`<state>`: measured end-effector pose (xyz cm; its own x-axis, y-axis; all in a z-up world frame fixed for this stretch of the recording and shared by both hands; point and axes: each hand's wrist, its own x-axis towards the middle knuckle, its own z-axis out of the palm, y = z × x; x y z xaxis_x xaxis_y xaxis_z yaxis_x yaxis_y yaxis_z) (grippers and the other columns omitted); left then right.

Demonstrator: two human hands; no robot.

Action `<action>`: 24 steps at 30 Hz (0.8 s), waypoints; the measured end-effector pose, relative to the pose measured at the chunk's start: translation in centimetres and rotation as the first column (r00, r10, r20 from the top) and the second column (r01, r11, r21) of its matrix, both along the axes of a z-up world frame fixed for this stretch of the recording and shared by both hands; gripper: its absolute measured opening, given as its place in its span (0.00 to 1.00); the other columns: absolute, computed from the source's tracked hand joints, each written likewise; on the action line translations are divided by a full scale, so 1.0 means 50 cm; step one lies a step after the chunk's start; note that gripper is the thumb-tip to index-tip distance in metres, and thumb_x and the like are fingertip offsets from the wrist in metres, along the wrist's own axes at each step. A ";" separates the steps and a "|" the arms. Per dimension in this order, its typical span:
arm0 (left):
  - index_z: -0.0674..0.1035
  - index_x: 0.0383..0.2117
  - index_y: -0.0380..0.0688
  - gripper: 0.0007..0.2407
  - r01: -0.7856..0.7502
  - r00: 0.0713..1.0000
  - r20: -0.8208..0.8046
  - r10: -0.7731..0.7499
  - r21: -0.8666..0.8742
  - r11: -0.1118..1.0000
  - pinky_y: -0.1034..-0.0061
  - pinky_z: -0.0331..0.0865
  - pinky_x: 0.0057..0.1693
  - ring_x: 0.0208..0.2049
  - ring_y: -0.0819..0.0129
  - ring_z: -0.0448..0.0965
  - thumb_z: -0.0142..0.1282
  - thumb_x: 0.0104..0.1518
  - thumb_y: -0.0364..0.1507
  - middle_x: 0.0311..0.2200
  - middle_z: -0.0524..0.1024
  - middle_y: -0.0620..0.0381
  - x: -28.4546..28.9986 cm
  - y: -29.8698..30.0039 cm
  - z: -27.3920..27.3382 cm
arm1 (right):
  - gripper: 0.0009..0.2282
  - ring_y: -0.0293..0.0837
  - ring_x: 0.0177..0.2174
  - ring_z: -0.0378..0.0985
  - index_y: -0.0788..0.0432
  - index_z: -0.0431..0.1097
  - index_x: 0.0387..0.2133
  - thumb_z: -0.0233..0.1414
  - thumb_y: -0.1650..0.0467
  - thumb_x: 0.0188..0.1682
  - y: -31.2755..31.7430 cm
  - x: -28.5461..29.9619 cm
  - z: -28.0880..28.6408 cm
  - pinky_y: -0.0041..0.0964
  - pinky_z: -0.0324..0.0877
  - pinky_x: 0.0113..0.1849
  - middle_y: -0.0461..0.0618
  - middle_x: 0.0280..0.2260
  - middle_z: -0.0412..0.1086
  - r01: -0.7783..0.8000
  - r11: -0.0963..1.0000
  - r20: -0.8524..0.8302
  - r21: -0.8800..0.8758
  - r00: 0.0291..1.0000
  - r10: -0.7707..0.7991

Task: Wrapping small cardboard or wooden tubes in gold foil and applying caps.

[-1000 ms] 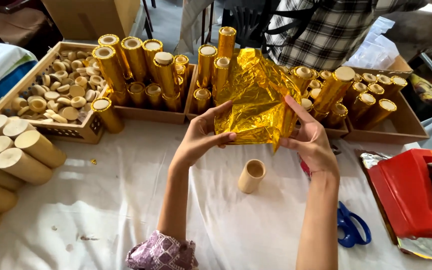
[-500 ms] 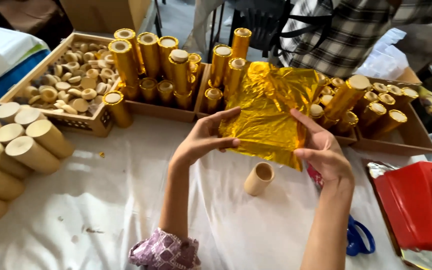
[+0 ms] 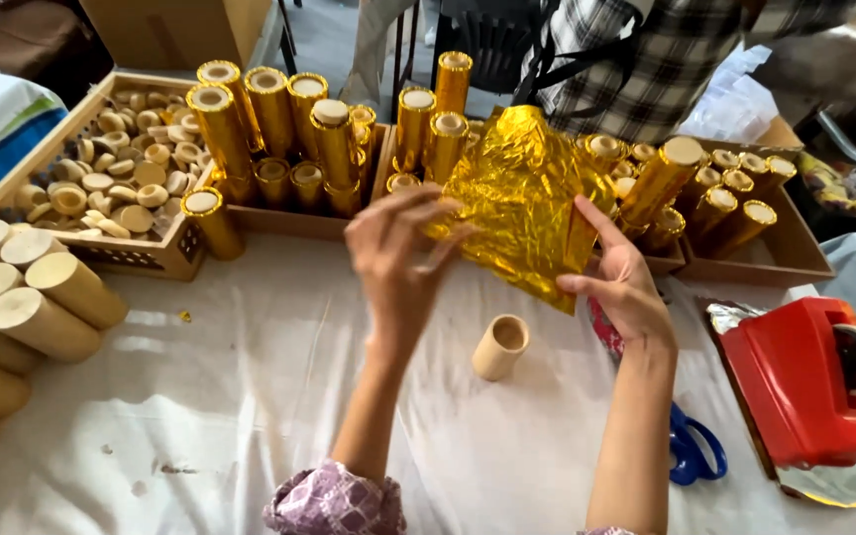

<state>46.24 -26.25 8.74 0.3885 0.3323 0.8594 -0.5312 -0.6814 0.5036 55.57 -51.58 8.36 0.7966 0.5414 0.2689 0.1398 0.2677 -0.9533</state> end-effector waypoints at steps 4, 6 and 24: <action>0.81 0.44 0.52 0.17 0.134 0.990 -0.100 -0.102 0.391 0.911 0.60 0.59 0.64 0.54 0.64 0.76 0.71 0.52 0.40 0.53 0.76 0.60 -0.004 -0.065 0.009 | 0.48 0.43 0.58 0.70 0.65 0.46 0.72 0.62 0.83 0.33 0.000 -0.008 0.014 0.38 0.64 0.59 0.57 0.63 0.62 0.031 1.000 -0.004 0.000 1.000 -0.031; 0.81 0.46 0.55 0.15 0.063 0.989 -0.143 -0.021 0.293 0.954 0.62 0.60 0.65 0.56 0.63 0.75 0.70 0.53 0.36 0.54 0.77 0.61 0.024 -0.069 -0.022 | 0.49 0.42 0.56 0.70 0.62 0.43 0.73 0.62 0.83 0.34 -0.011 -0.017 0.018 0.38 0.67 0.57 0.54 0.63 0.62 -0.020 0.996 0.038 -0.091 0.999 0.023; 0.56 0.45 0.41 0.22 0.386 0.856 -0.063 -0.513 -0.582 0.715 0.83 0.76 0.46 0.42 0.72 0.81 0.64 0.59 0.24 0.40 0.77 0.46 0.105 0.015 -0.088 | 0.53 0.38 0.51 0.67 0.56 0.38 0.74 0.66 0.73 0.34 -0.048 0.001 -0.008 0.36 0.67 0.48 0.48 0.66 0.54 -0.261 0.886 0.097 -0.384 0.942 0.320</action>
